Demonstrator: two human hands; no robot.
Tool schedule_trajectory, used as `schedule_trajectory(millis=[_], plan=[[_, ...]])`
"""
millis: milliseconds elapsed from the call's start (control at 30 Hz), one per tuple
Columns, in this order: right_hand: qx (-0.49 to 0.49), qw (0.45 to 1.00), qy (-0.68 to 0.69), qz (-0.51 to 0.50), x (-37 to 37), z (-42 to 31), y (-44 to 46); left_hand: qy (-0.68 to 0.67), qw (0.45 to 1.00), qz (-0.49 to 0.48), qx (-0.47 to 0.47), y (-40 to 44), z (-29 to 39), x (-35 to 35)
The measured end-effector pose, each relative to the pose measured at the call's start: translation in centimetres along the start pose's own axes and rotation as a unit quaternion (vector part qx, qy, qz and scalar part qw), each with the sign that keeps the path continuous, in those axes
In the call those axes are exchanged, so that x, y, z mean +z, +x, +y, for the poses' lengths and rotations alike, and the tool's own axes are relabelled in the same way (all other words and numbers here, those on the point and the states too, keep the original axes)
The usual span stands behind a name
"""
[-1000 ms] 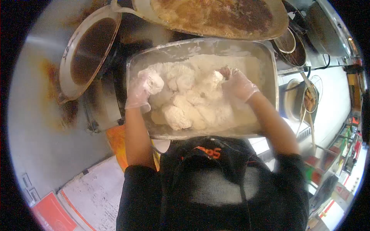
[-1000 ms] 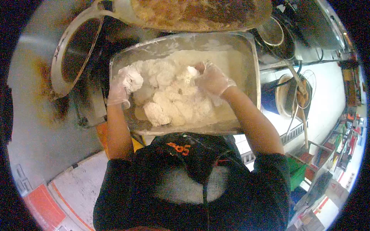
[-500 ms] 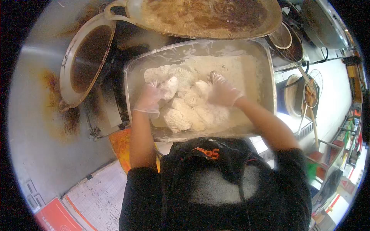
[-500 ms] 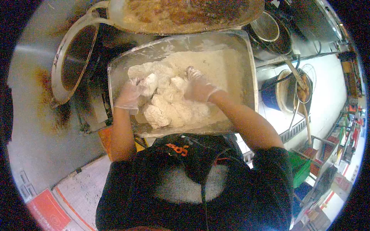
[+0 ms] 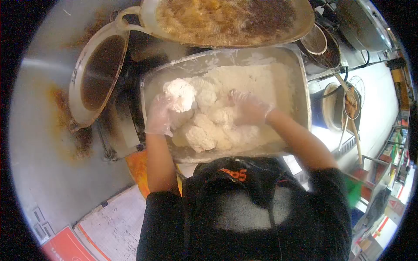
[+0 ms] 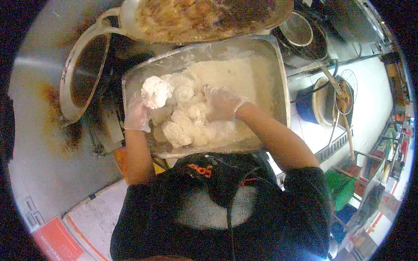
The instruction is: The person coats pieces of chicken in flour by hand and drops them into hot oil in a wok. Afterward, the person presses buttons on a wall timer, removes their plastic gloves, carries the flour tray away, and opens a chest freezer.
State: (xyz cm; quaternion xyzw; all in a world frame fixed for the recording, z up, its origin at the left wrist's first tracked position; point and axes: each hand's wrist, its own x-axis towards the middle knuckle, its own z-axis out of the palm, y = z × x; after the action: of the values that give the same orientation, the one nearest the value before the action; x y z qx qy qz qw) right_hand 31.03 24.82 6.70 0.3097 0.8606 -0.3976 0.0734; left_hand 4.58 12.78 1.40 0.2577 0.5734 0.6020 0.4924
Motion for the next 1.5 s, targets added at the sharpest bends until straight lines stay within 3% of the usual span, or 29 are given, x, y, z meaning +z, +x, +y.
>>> schedule_trajectory(millis=[33,67,133,200,267,333,433,467,500,533,567,633,667,700,733,767,833,900,933,1000,1167,1200,1233,1267,1300,1367,1433,1467,1500], plan=[[-0.001,1.0,-0.001,0.002,0.2,0.5,-0.1,-0.105,0.994,0.001,-0.009,-0.5,0.5,0.3],[-0.033,0.998,-0.022,-0.051,0.4,1.0,-0.1,-0.105,0.994,0.001,-0.007,-0.6,0.6,0.2],[-0.064,0.992,-0.044,-0.103,0.7,1.5,-0.2,-0.305,0.95,-0.07,-0.022,-0.8,0.7,0.0],[-0.069,0.988,0.017,-0.138,-0.3,0.4,-1.0,-0.353,0.933,-0.061,-0.03,-0.8,0.3,-0.2],[-0.036,0.99,0.029,-0.13,-1.3,-0.6,-1.5,-0.4,0.914,-0.052,-0.036,-0.8,0.5,0.1],[-0.006,0.992,0.038,-0.122,-1.7,-0.6,-1.2,-0.484,0.861,-0.154,-0.037,-0.8,1.4,0.9],[0.112,0.987,0.089,-0.069,-0.7,2.4,0.3,-0.505,0.832,-0.216,-0.074,-1.4,2.7,1.7],[-0.002,0.995,-0.098,-0.012,0.5,4.5,1.0,-0.511,0.822,-0.237,-0.088,-1.5,2.7,2.0],[-0.116,0.952,-0.28,0.046,0.6,4.7,1.2,-0.505,0.826,-0.231,-0.096,-1.6,2.6,2.4],[-0.116,0.951,-0.281,0.047,0.9,4.7,1.2,-0.5,0.83,-0.225,-0.105,-1.7,2.5,2.8],[-0.022,0.995,0.058,0.082,0.7,3.0,1.0,-0.499,0.83,-0.227,-0.104,-1.6,2.4,3.4],[0.073,0.912,0.389,0.109,1.3,3.2,1.4,-0.449,0.849,-0.237,-0.145,-1.2,2.2,4.5],[-0.067,0.967,0.195,0.151,2.6,5.3,2.5,-0.39,0.882,-0.195,-0.176,0.9,-1.6,1.9],[-0.138,0.973,0.09,0.161,2.6,5.2,2.7,-0.392,0.882,-0.197,-0.174,1.7,-3.6,1.7],[-0.205,0.961,-0.015,0.184,2.7,5.2,2.9,-0.16,0.973,-0.159,-0.045,2.3,-4.9,2.1],[-0.15,0.964,0.173,0.137,2.1,2.7,2.4,-0.159,0.977,-0.133,-0.049,2.7,-5.3,2.3],[-0.093,0.928,0.349,0.09,2.6,1.2,2.0,-0.156,0.983,-0.08,-0.058,3.7,-6.0,2.9],[0.015,0.941,0.309,0.138,4.5,2.2,2.3,0.112,0.979,-0.163,0.045,1.0,-1.2,5.4],[0.014,0.942,0.304,0.142,3.0,0.5,1.2,0.094,0.977,-0.187,0.05,1.2,-1.3,5.6],[0.123,0.945,0.292,0.079,-1.4,-4.2,-1.9,0.139,0.971,-0.169,0.092,0.8,-0.7,5.5],[0.01,0.956,0.268,0.12,-3.4,-4.1,-2.9,0.311,0.921,-0.066,0.226,0.2,0.6,3.7],[-0.008,0.947,0.299,0.116,-4.5,-5.0,-3.5,0.083,0.996,-0.016,0.015,0.6,0.3,3.1],[-0.009,0.949,0.294,0.115,-5.9,-6.0,-4.3,-0.155,0.968,0.033,-0.196,0.8,0.2,2.6],[-0.024,0.913,0.386,0.134,-7.4,-7.3,-5.1,-0.159,0.968,0.033,-0.193,0.2,2.1,2.5],[-0.038,0.867,0.473,0.151,-8.3,-7.7,-5.5,-0.117,0.977,-0.105,-0.147,-1.2,5.3,2.6],[-0.156,0.831,0.507,0.17,-10.7,-6.3,-5.2,-0.073,0.964,-0.239,-0.095,-2.0,6.8,3.3],[-0.176,0.851,0.442,0.222,-13.7,-7.5,-5.3,-0.074,0.989,0.003,-0.13,-1.9,5.5,5.5],[-0.193,0.863,0.378,0.274,-15.4,-8.4,-5.4,-0.076,0.989,0.003,-0.127,-1.0,4.1,4.5],[-0.183,0.879,0.312,0.309,-16.9,-8.5,-4.8,-0.008,0.998,-0.014,-0.065,0.6,1.8,2.9]])
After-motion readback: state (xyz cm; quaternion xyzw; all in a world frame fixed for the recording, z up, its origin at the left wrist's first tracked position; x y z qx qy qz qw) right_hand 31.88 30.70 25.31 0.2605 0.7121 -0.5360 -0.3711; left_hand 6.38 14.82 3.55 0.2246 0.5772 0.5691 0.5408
